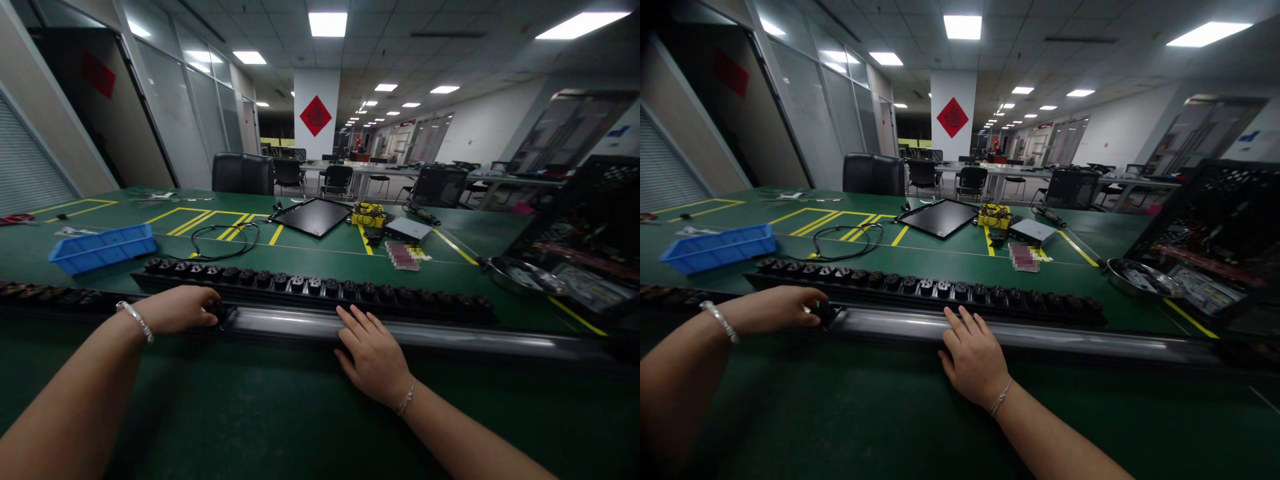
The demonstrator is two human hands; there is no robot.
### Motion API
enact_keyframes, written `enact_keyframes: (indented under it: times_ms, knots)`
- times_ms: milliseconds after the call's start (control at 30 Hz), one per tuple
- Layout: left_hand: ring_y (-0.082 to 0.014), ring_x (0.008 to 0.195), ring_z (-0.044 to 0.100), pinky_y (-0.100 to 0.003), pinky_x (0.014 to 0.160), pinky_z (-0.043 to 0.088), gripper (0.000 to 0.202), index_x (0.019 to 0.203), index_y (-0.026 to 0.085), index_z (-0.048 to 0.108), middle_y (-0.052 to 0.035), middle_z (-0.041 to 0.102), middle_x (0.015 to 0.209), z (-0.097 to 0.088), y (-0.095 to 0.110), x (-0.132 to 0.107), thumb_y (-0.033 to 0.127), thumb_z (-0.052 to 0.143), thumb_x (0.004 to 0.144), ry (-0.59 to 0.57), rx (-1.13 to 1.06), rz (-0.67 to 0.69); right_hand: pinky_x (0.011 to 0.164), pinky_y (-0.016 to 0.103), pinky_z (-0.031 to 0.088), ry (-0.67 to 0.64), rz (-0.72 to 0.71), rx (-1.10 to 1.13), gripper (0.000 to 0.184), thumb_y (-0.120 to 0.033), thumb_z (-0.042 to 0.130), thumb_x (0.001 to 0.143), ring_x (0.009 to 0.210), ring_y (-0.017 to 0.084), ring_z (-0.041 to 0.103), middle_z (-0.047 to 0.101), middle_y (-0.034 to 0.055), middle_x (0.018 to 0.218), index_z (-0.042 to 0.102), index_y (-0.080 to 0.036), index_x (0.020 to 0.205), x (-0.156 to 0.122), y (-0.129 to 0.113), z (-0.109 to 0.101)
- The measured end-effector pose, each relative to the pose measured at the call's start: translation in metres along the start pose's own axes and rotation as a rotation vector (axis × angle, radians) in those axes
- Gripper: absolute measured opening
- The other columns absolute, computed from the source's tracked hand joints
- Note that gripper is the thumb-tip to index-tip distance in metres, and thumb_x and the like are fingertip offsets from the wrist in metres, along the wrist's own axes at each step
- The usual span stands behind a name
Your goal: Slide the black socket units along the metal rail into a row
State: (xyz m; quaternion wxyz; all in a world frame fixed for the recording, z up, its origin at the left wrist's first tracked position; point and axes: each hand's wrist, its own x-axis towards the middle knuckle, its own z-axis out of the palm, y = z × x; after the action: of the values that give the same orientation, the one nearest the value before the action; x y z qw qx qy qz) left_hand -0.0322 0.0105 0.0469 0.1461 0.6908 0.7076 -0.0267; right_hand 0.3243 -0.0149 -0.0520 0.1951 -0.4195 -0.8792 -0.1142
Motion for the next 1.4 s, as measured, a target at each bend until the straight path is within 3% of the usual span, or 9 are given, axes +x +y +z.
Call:
enact_keyframes:
  times_ms: [100, 200, 467, 667, 833, 967, 1200, 1400]
  knots:
    - [-0.0227, 0.101, 0.062, -0.029, 0.087, 0.047, 0.059, 0.124, 0.017, 0.051, -0.0074, 0.066, 0.112, 0.003, 0.017, -0.005, 0.04, 0.056, 0.07, -0.135, 0.0, 0.134, 0.103, 0.045, 0.03, 0.005, -0.001, -0.002, 0.013, -0.029, 0.051, 0.083, 0.129, 0.027, 0.034, 0.039, 0.005, 0.14, 0.057, -0.019, 0.089, 0.0, 0.001, 0.001]
    - [-0.0208, 0.104, 0.061, -0.03, 0.09, 0.046, 0.056, 0.127, 0.019, 0.046, -0.006, 0.064, 0.116, 0.006, 0.032, -0.01, 0.039, 0.049, 0.075, -0.188, -0.033, 0.258, 0.104, 0.045, 0.03, 0.002, -0.004, -0.004, 0.015, -0.03, 0.051, 0.083, 0.129, 0.026, 0.034, 0.038, 0.0053, 0.141, 0.058, -0.019, 0.091, 0.0, 0.001, 0.002]
    - [-0.0207, 0.118, 0.052, -0.036, 0.101, 0.039, 0.053, 0.129, 0.026, 0.043, -0.0032, 0.054, 0.131, 0.013, 0.049, -0.012, 0.038, 0.051, 0.078, -0.171, -0.055, 0.391, 0.103, 0.044, 0.031, 0.007, -0.001, -0.011, 0.017, -0.028, 0.052, 0.083, 0.129, 0.026, 0.034, 0.039, 0.0056, 0.14, 0.057, -0.019, 0.096, 0.001, 0.0, 0.0]
    - [-0.0241, 0.126, 0.042, -0.036, 0.105, 0.034, 0.06, 0.132, 0.019, 0.044, -0.01, 0.045, 0.137, 0.026, 0.052, -0.014, 0.044, 0.052, 0.078, -0.089, 0.122, 0.441, 0.104, 0.044, 0.03, -0.009, 0.007, -0.008, 0.02, -0.029, 0.05, 0.083, 0.129, 0.026, 0.033, 0.038, 0.0048, 0.141, 0.056, -0.019, 0.099, 0.001, 0.0, 0.001]
    - [-0.0292, 0.136, 0.026, -0.042, 0.108, 0.028, 0.065, 0.134, 0.019, 0.042, -0.012, 0.024, 0.15, 0.033, 0.063, -0.021, 0.044, 0.055, 0.076, -0.07, 0.233, 0.381, 0.104, 0.044, 0.031, -0.002, 0.008, -0.002, 0.022, -0.028, 0.05, 0.083, 0.129, 0.026, 0.033, 0.039, 0.0049, 0.14, 0.056, -0.018, 0.102, 0.0, 0.001, 0.001]
    - [-0.0314, 0.139, 0.011, -0.047, 0.109, 0.025, 0.073, 0.14, 0.02, 0.033, -0.013, 0.013, 0.152, 0.042, 0.071, -0.02, 0.043, 0.057, 0.075, -0.113, 0.213, 0.447, 0.104, 0.043, 0.031, 0.01, 0.009, 0.005, 0.03, -0.028, 0.051, 0.082, 0.128, 0.026, 0.034, 0.04, 0.0064, 0.14, 0.055, -0.018, 0.11, 0.0, 0.001, 0.0]
    - [-0.0348, 0.139, 0.009, -0.061, 0.106, 0.017, 0.079, 0.141, 0.035, 0.025, -0.0119, 0.014, 0.152, 0.073, 0.093, -0.013, 0.045, 0.063, 0.072, 0.062, 0.231, 0.547, 0.102, 0.043, 0.034, 0.035, 0.002, -0.002, 0.055, -0.027, 0.05, 0.083, 0.129, 0.025, 0.034, 0.04, 0.0045, 0.139, 0.039, -0.024, 0.137, 0.001, -0.001, -0.001]
    - [-0.0342, 0.131, 0.03, -0.063, 0.105, 0.015, 0.075, 0.136, 0.041, 0.03, -0.0105, 0.039, 0.139, 0.095, 0.107, -0.005, 0.039, 0.067, 0.071, 0.322, 0.218, 0.599, 0.101, 0.045, 0.034, 0.028, -0.021, -0.023, 0.054, -0.027, 0.055, 0.082, 0.129, 0.027, 0.034, 0.031, 0.0036, 0.144, 0.043, -0.039, 0.133, 0.0, 0.001, 0.001]
